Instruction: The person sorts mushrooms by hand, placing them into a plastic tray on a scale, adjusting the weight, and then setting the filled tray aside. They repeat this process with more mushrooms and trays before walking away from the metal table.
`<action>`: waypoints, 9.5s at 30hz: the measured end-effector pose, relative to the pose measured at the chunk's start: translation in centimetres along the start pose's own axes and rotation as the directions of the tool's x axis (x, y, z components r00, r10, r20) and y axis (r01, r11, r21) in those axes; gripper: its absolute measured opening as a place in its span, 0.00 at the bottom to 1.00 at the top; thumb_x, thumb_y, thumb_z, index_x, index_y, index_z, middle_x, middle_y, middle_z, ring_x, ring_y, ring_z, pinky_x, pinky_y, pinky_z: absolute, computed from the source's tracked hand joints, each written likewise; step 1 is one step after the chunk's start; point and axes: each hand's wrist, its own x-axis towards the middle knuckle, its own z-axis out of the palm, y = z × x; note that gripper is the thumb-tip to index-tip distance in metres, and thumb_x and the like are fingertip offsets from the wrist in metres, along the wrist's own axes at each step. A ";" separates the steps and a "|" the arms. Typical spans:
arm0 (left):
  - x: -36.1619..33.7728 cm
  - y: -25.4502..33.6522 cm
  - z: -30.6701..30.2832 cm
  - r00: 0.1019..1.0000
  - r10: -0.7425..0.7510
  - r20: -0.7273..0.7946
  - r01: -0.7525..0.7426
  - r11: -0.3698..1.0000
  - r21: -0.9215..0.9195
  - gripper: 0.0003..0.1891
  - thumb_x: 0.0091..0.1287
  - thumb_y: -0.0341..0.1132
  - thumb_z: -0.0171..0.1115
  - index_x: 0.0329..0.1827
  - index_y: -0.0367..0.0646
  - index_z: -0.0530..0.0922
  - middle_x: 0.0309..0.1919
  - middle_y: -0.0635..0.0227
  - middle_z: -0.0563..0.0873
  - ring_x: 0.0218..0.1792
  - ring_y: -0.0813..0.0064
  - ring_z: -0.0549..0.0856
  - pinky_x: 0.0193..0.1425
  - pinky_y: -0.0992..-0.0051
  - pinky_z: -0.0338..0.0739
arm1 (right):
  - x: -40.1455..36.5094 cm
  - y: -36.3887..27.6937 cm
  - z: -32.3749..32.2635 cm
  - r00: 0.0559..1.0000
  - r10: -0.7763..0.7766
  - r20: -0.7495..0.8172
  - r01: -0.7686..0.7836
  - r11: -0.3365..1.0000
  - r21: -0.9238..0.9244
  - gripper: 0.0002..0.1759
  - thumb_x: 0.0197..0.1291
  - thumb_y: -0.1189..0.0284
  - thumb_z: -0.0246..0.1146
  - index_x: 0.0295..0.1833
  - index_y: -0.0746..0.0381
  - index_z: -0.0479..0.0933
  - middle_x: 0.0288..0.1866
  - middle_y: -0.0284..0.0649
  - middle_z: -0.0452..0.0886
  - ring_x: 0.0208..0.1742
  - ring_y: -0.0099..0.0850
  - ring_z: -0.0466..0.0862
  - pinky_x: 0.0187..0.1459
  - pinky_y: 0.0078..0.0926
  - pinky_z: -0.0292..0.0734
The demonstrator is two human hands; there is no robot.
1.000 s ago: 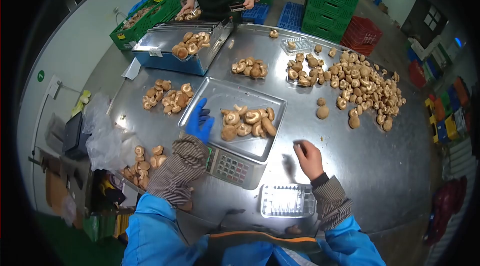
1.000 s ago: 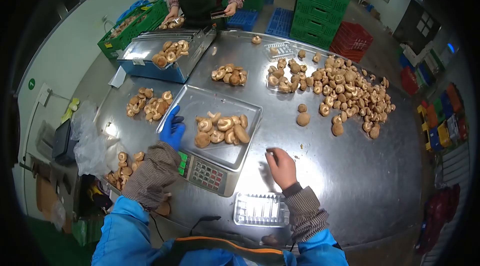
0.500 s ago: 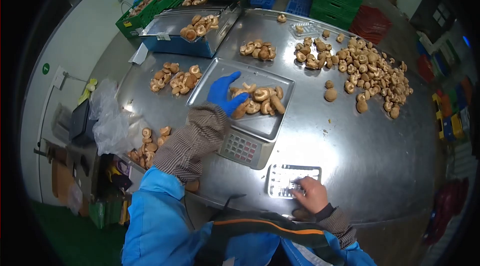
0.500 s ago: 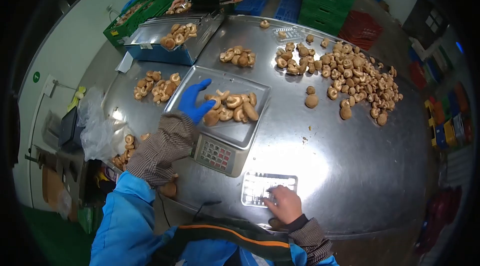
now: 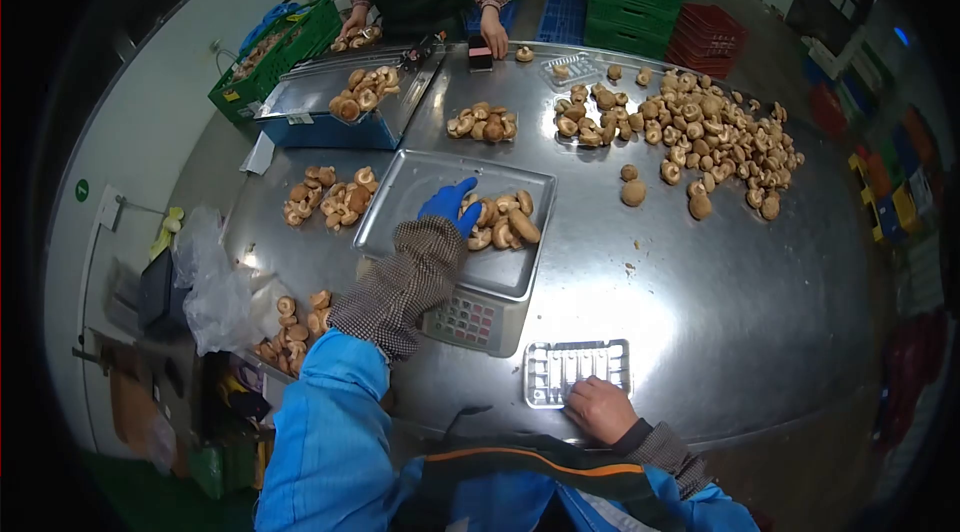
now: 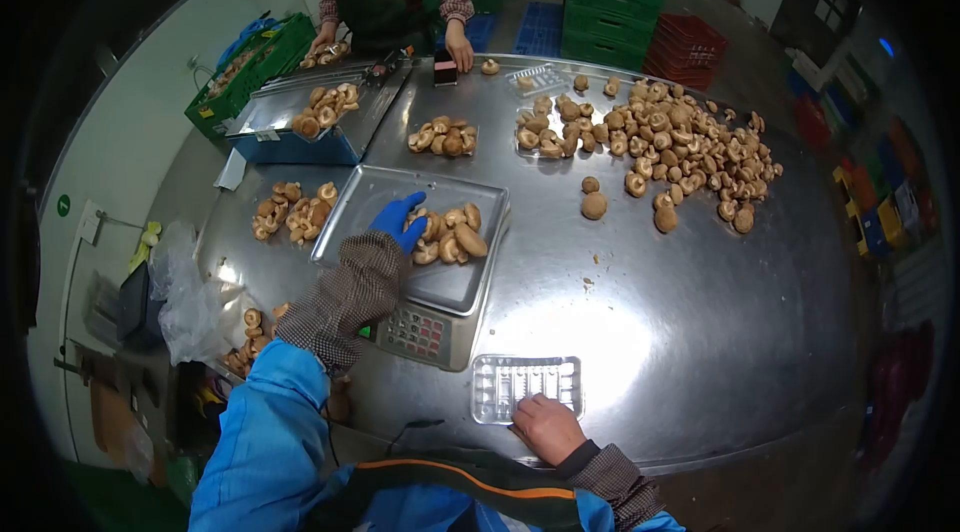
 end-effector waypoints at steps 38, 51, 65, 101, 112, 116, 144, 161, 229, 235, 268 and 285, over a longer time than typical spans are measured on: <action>-4.5 -3.5 -1.9 0.790 -0.538 0.294 0.513 0.843 0.165 0.23 0.58 0.47 0.67 0.52 0.44 0.79 0.44 0.59 0.85 0.47 0.66 0.83 0.56 0.66 0.76 | 0.5 0.8 -2.4 0.954 -0.123 0.274 0.141 0.989 -0.051 0.10 0.38 0.76 0.63 0.31 0.66 0.76 0.37 0.41 0.76 0.40 0.37 0.79 0.39 0.31 0.80; -5.2 -2.7 -3.5 0.873 -0.269 0.408 0.165 0.948 0.273 0.33 0.61 0.56 0.66 0.55 0.33 0.79 0.63 0.49 0.67 0.62 0.57 0.73 0.71 0.67 0.65 | 0.4 -1.3 -2.7 0.984 -0.094 0.149 0.126 0.967 -0.222 0.07 0.47 0.75 0.59 0.34 0.64 0.73 0.33 0.39 0.73 0.36 0.35 0.79 0.34 0.30 0.78; -2.5 -11.6 -6.9 0.975 -0.090 0.205 0.072 0.993 0.094 0.28 0.63 0.55 0.64 0.61 0.49 0.78 0.68 0.55 0.67 0.67 0.57 0.69 0.74 0.68 0.62 | 3.0 -3.6 -4.0 0.970 -0.117 -0.215 0.068 0.973 -0.221 0.10 0.40 0.74 0.67 0.31 0.61 0.75 0.27 0.39 0.74 0.27 0.36 0.78 0.25 0.33 0.73; -1.2 11.6 9.0 0.433 0.292 0.853 0.569 0.646 -0.510 0.23 0.68 0.30 0.53 0.66 0.49 0.66 0.44 0.53 0.84 0.43 0.59 0.87 0.45 0.59 0.84 | 7.3 5.1 -10.9 0.879 0.114 -0.464 -0.240 0.945 -0.222 0.34 0.43 0.58 0.74 0.54 0.62 0.72 0.41 0.45 0.73 0.45 0.40 0.75 0.50 0.39 0.69; 11.2 18.5 21.2 0.925 0.055 0.377 -0.024 0.996 -0.084 0.61 0.42 0.52 0.80 0.76 0.50 0.49 0.62 0.47 0.71 0.61 0.59 0.75 0.65 0.59 0.71 | -2.7 30.5 -16.8 0.556 0.799 -0.227 -0.394 0.494 0.775 0.12 0.65 0.71 0.55 0.51 0.61 0.75 0.24 0.33 0.75 0.23 0.18 0.76 0.23 0.22 0.74; 15.6 20.0 21.8 0.907 -0.188 0.376 0.137 0.978 0.157 0.75 0.28 0.53 0.85 0.78 0.49 0.40 0.65 0.47 0.67 0.64 0.55 0.72 0.70 0.58 0.68 | -5.2 43.2 -19.2 0.239 0.746 -0.622 -0.850 0.471 0.237 0.16 0.64 0.69 0.54 0.55 0.63 0.72 0.35 0.50 0.84 0.35 0.45 0.85 0.37 0.44 0.78; 16.9 25.4 31.3 0.970 0.157 0.185 -0.092 0.944 -0.318 0.67 0.40 0.48 0.82 0.76 0.37 0.42 0.61 0.46 0.70 0.61 0.54 0.75 0.66 0.62 0.71 | 8.5 43.2 -8.0 0.429 0.882 -0.197 0.038 0.201 0.979 0.21 0.72 0.59 0.45 0.53 0.64 0.72 0.39 0.42 0.78 0.39 0.31 0.83 0.27 0.26 0.80; 7.7 18.4 20.8 0.933 -0.119 0.339 0.346 0.552 -0.758 0.40 0.68 0.47 0.59 0.77 0.49 0.46 0.65 0.50 0.69 0.65 0.62 0.72 0.66 0.66 0.69 | 8.3 24.8 -5.5 0.351 0.922 -0.162 0.189 0.100 0.977 0.26 0.73 0.58 0.44 0.60 0.70 0.69 0.51 0.45 0.78 0.52 0.32 0.78 0.56 0.26 0.72; 5.6 -0.6 -4.8 0.921 -0.037 0.389 -0.014 0.992 0.127 0.19 0.62 0.37 0.62 0.56 0.43 0.79 0.47 0.54 0.84 0.52 0.61 0.83 0.60 0.67 0.75 | 23.0 20.8 -6.1 0.703 0.525 -0.479 -0.542 0.832 0.116 0.21 0.62 0.63 0.61 0.55 0.64 0.72 0.49 0.51 0.75 0.45 0.47 0.79 0.46 0.40 0.76; 8.0 0.0 -4.6 0.762 -0.067 0.644 -0.054 0.985 0.166 0.22 0.60 0.43 0.63 0.57 0.48 0.79 0.48 0.54 0.84 0.51 0.59 0.83 0.59 0.66 0.76 | 19.9 33.4 -9.5 0.495 0.738 -0.458 -0.835 0.550 -0.016 0.27 0.60 0.61 0.63 0.62 0.62 0.67 0.57 0.54 0.71 0.52 0.49 0.79 0.52 0.43 0.75; 8.8 7.5 -2.2 0.639 -0.189 0.746 -0.215 0.887 0.409 0.20 0.61 0.50 0.64 0.46 0.43 0.82 0.43 0.59 0.85 0.47 0.65 0.83 0.55 0.68 0.76 | 19.7 19.0 -4.3 0.682 0.640 -0.354 -0.261 0.665 0.700 0.22 0.54 0.70 0.69 0.53 0.62 0.71 0.35 0.34 0.75 0.30 0.20 0.73 0.34 0.19 0.72; 6.1 5.1 -6.3 0.806 -0.015 0.592 -0.015 0.999 0.045 0.18 0.61 0.48 0.65 0.45 0.44 0.81 0.42 0.64 0.85 0.46 0.70 0.83 0.53 0.70 0.77 | 18.3 4.1 -6.1 0.873 0.347 -0.343 -0.115 0.829 0.548 0.24 0.52 0.73 0.69 0.54 0.65 0.71 0.37 0.38 0.78 0.32 0.24 0.79 0.35 0.21 0.76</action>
